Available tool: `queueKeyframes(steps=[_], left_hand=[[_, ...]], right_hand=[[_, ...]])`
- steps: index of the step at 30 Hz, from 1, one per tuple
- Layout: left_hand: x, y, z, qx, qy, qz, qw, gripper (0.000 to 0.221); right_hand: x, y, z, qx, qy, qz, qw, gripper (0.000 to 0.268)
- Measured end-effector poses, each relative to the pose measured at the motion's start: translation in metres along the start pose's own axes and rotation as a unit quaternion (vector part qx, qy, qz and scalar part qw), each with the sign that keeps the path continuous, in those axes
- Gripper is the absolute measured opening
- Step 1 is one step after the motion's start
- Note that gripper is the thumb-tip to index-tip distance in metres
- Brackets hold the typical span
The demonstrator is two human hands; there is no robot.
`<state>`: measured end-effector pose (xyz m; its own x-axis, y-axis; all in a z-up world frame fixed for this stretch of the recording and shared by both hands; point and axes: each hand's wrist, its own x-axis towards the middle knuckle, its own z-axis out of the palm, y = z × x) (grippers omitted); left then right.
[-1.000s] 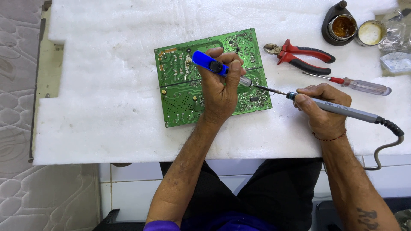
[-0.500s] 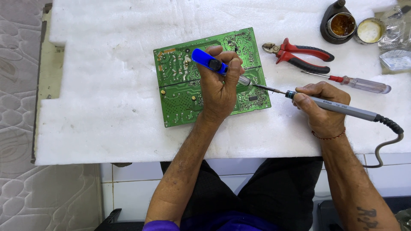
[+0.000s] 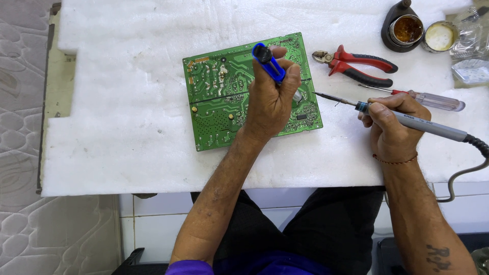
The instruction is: Desoldering components from a printed circuit board using a soldering iron and a desoldering pump.
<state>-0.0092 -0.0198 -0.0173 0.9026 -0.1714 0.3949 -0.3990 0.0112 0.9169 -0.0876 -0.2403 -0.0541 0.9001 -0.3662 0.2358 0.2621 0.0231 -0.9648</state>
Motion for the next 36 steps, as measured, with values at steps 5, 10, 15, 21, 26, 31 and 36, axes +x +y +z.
queueKeyframes(steps=[5,10,15,21,26,31,36], left_hand=[[0.008,0.000,-0.019,-0.101,0.112,0.028,0.988,0.027],[0.002,0.004,-0.032,-0.204,0.203,0.050,0.956,0.025],[0.002,0.000,-0.027,-0.177,0.171,0.039,0.968,0.023],[0.001,-0.004,-0.019,-0.184,0.153,0.040,0.970,0.027],[0.002,-0.012,-0.014,-0.191,0.148,0.028,0.970,0.027],[-0.003,-0.020,-0.015,-0.200,0.149,0.017,0.968,0.028],[-0.003,-0.023,-0.012,-0.227,0.142,0.041,0.963,0.030]], right_hand=[[-0.002,-0.005,0.005,-0.046,-0.023,-0.021,0.998,0.013],[-0.004,-0.007,0.007,-0.089,-0.049,-0.016,0.995,0.013],[-0.006,-0.012,0.008,-0.158,-0.066,-0.015,0.985,0.013],[-0.005,-0.013,0.007,-0.189,-0.081,-0.037,0.978,0.016],[-0.005,-0.010,0.005,-0.163,-0.089,-0.034,0.982,0.017],[-0.006,-0.007,0.006,-0.142,-0.078,-0.012,0.987,0.016],[-0.007,-0.006,0.007,-0.145,-0.078,-0.030,0.986,0.016]])
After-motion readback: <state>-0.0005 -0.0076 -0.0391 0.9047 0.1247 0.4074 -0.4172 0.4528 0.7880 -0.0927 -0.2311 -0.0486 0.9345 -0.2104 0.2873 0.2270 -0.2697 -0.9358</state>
